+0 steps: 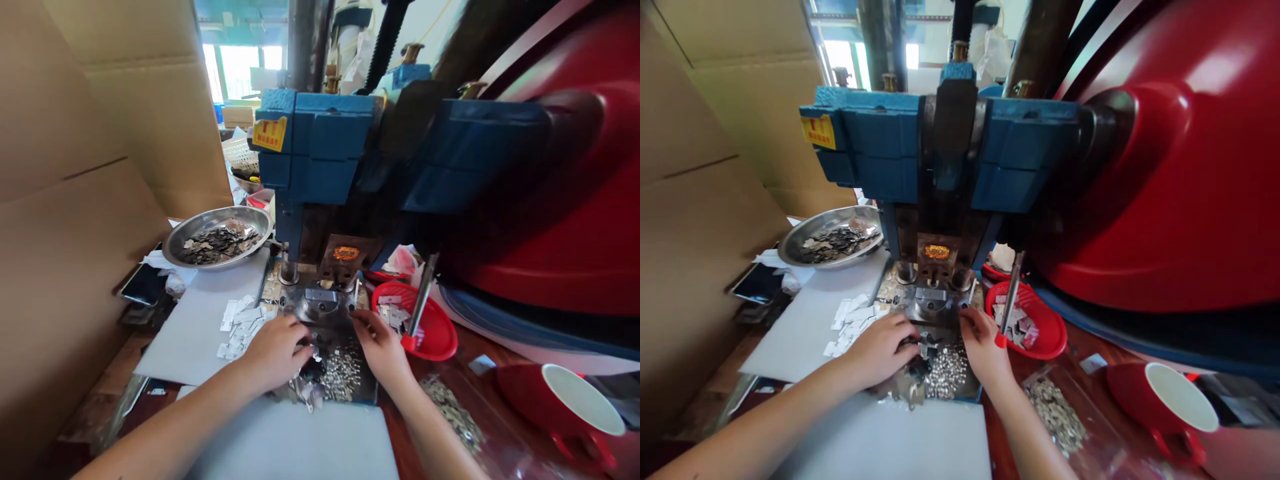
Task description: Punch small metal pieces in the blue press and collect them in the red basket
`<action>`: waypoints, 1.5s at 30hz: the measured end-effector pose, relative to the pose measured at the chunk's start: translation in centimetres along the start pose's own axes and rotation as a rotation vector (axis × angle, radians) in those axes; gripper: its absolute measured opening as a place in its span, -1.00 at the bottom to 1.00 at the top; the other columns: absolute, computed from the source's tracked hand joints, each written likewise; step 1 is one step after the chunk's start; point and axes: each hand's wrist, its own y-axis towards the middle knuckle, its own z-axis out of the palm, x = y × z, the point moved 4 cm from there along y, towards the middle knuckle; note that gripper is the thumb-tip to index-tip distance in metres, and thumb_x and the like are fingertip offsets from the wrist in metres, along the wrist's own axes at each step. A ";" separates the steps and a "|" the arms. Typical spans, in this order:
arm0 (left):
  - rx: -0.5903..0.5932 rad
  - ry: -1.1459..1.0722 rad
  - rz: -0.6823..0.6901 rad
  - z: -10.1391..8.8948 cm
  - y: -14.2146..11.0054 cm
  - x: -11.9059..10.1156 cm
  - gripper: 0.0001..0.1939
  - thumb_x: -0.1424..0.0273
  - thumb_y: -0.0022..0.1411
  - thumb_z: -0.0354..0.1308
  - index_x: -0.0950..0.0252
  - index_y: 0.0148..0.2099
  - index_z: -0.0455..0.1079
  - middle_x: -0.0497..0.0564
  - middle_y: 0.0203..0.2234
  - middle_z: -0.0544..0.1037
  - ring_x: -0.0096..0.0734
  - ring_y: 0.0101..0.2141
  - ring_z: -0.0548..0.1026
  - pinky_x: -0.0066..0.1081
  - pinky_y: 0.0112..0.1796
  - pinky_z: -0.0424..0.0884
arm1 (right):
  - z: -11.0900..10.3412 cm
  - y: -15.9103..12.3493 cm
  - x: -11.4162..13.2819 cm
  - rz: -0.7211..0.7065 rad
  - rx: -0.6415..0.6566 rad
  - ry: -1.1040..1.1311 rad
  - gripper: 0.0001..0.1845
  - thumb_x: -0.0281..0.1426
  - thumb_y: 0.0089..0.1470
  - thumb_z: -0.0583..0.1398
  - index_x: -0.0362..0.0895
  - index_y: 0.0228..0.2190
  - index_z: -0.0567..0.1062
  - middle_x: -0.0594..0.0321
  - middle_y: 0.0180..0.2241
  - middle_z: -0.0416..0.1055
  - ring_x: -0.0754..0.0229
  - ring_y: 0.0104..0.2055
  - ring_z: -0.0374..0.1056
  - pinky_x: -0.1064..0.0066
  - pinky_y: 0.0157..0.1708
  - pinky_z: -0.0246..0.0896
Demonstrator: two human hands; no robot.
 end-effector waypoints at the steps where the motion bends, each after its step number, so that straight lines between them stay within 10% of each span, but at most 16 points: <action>1: 0.031 0.034 -0.017 0.4 -0.5 0.2 -0.78 0.26 0.11 0.16 0.19 -0.18 0.46 0.04 -0.27 0.46 -0.17 -0.21 0.40 -0.23 -0.18 0.32 | -0.1 -0.3 -0.1 -0.020 0.023 -0.039 -0.78 -0.29 0.08 0.06 -0.07 -0.35 0.48 0.23 -0.37 0.48 0.15 -0.31 0.38 0.31 -0.31 0.29; 14: -0.023 -0.087 -0.079 1.7 -1.7 1.0 -0.86 0.46 0.09 0.15 0.19 -0.24 0.42 -0.02 -0.33 0.48 -0.26 -0.26 0.41 -0.30 -0.23 0.30 | 1.7 -0.4 1.7 -0.362 0.083 -0.621 -0.68 -0.27 0.16 0.06 -0.06 -0.13 0.51 0.13 -0.33 0.40 0.10 -0.29 0.28 0.26 -0.28 0.24; 28: -0.153 -0.249 0.002 0.8 -1.7 1.2 -0.78 0.36 0.24 0.02 0.17 -0.23 0.50 0.00 -0.31 0.50 -0.36 -0.29 0.47 -0.37 -0.21 0.38 | 1.0 -1.4 0.4 -0.384 0.039 -0.523 -0.75 -0.33 0.17 0.06 -0.04 -0.27 0.54 0.18 -0.31 0.43 0.13 -0.24 0.29 0.25 -0.20 0.21; 40: -0.307 -0.330 -0.053 -2.9 1.3 1.1 -0.81 0.34 0.21 0.08 0.18 -0.22 0.52 -0.03 -0.31 0.57 -0.31 -0.24 0.48 -0.33 -0.14 0.36 | 3.1 4.2 5.6 -0.259 -0.085 -0.454 -0.81 -0.38 0.10 0.12 -0.10 -0.45 0.52 0.16 -0.32 0.43 0.09 -0.24 0.27 0.23 -0.20 0.16; 45: -0.359 -0.359 -0.059 -3.4 2.6 1.5 -0.82 0.36 0.20 0.09 0.19 -0.23 0.52 -0.03 -0.31 0.56 -0.31 -0.23 0.47 -0.33 -0.14 0.35 | 2.9 2.9 6.5 -0.431 -0.019 -0.517 -0.78 -0.30 0.13 0.11 0.02 -0.23 0.53 0.22 -0.23 0.43 0.09 -0.12 0.25 0.11 0.02 0.04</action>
